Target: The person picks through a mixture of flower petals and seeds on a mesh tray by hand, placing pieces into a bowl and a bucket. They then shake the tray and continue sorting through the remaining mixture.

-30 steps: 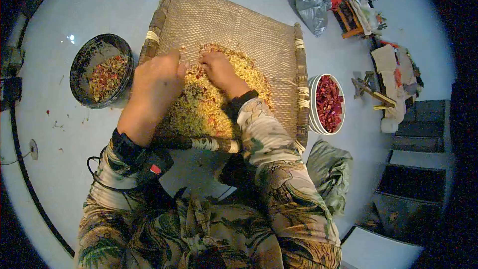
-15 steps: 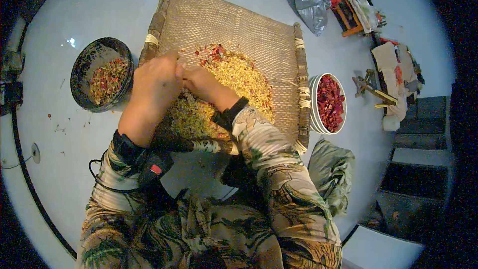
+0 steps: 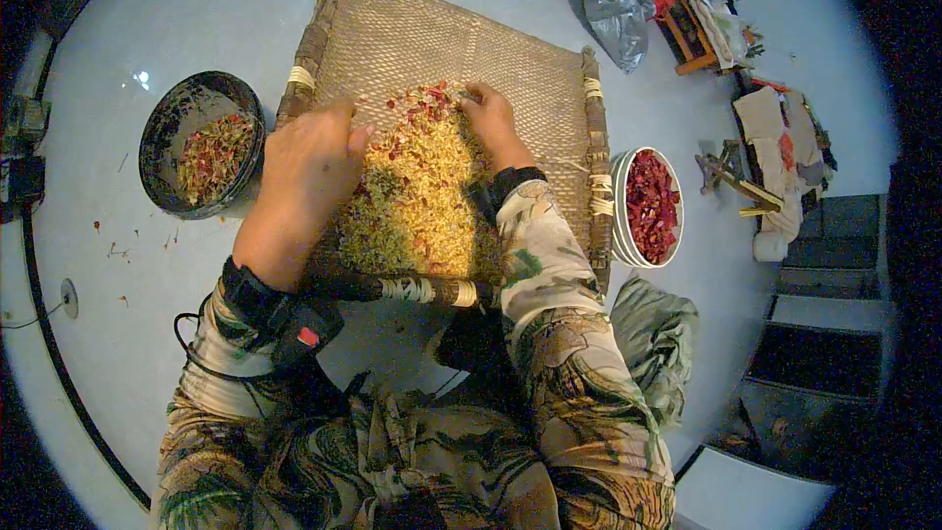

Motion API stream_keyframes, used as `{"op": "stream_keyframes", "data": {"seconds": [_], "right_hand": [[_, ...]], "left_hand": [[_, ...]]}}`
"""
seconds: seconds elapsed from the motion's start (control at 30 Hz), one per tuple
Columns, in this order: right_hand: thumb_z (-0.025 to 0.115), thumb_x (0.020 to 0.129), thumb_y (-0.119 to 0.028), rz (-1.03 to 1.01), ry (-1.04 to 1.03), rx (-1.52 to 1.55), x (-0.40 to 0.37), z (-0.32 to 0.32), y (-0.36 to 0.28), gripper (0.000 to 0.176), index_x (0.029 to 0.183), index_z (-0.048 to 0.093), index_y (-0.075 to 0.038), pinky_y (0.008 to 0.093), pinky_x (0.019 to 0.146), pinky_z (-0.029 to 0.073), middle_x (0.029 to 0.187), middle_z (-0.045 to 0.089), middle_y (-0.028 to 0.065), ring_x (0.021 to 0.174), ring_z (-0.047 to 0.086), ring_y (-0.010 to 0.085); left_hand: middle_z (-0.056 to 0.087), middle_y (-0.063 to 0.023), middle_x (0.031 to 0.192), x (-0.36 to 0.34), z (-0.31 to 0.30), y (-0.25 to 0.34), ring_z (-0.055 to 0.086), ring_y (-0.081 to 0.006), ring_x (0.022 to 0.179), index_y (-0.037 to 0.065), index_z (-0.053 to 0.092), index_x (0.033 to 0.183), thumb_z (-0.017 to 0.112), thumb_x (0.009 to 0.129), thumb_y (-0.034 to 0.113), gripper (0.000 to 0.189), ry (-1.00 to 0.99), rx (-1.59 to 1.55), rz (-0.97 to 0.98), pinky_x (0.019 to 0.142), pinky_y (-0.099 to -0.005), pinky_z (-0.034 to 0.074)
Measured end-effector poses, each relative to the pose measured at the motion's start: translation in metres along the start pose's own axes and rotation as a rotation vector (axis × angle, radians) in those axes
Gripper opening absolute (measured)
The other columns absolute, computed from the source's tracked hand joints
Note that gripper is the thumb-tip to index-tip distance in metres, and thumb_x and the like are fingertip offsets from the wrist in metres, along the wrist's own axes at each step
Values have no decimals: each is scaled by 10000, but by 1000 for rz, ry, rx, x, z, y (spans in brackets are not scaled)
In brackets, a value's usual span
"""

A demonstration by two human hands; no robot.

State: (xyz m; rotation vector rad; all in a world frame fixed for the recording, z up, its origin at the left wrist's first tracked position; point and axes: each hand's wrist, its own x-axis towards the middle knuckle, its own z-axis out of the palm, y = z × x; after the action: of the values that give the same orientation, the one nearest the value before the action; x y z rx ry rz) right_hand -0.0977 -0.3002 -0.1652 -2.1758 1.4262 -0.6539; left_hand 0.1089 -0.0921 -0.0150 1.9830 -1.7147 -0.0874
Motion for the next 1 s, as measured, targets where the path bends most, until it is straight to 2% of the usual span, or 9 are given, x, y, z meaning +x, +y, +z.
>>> {"op": "stream_keyframes", "data": {"seconds": [0.17,0.27,0.4,0.5,0.6,0.7,0.87,0.97,1.0], "right_hand": [[641,744,-295,-151,17,-235,3,9,4,380,1020,592,-39,446,769,462,938,618,192,883,582,360],[647,738,-294,-181,-54,-172,-1,16,-23,352,970,593,-36,448,741,466,893,622,182,857,583,364],[660,734,-236,-218,-53,-391,-2,33,-42,259,948,613,-99,445,732,460,889,613,168,844,580,344],[665,726,-228,-165,-65,-368,2,39,-45,271,952,614,-87,443,732,461,891,616,170,846,583,344],[635,722,-204,-167,-66,-133,6,28,-50,248,912,622,-46,450,721,464,875,612,201,830,581,371],[662,727,-218,-172,-10,-105,13,21,-31,297,972,614,-58,416,738,464,905,625,189,842,594,348],[708,690,-332,-16,-187,-256,9,2,-25,441,1006,616,-39,391,736,473,891,633,186,844,607,329],[709,686,-336,-26,-246,-185,0,9,-34,420,976,622,-45,400,724,475,875,632,188,833,608,332],[706,689,-331,-46,-220,-280,-1,13,-41,403,962,623,-45,403,721,475,874,632,188,830,607,335]], "left_hand": [[595,-196,690,-1,-1,2,589,-363,693,21,537,804,563,801,240,221,-8,-19,5,611,-467,452],[595,-197,687,-1,-3,4,591,-362,687,20,538,801,569,798,239,220,-9,-10,-2,610,-461,455],[598,-197,687,-1,-2,4,594,-361,682,21,540,792,580,791,239,221,0,-14,-1,613,-455,464],[601,-191,687,0,-4,6,598,-355,676,24,546,792,588,786,237,218,-20,2,-6,605,-449,471],[603,-184,684,0,-3,2,602,-349,668,28,550,792,596,781,237,215,-12,-15,0,589,-443,477],[602,-179,677,-1,-4,0,603,-347,660,30,550,786,601,776,237,213,25,-25,12,578,-438,480],[600,-180,665,-1,-5,-1,603,-351,651,32,543,782,601,775,231,208,46,-34,17,576,-439,480],[597,-182,655,0,-6,2,604,-349,649,29,538,788,598,777,226,206,32,-24,22,579,-439,479],[597,-183,652,0,-6,2,604,-348,648,27,536,790,596,779,225,207,26,-18,21,580,-440,478]]}}
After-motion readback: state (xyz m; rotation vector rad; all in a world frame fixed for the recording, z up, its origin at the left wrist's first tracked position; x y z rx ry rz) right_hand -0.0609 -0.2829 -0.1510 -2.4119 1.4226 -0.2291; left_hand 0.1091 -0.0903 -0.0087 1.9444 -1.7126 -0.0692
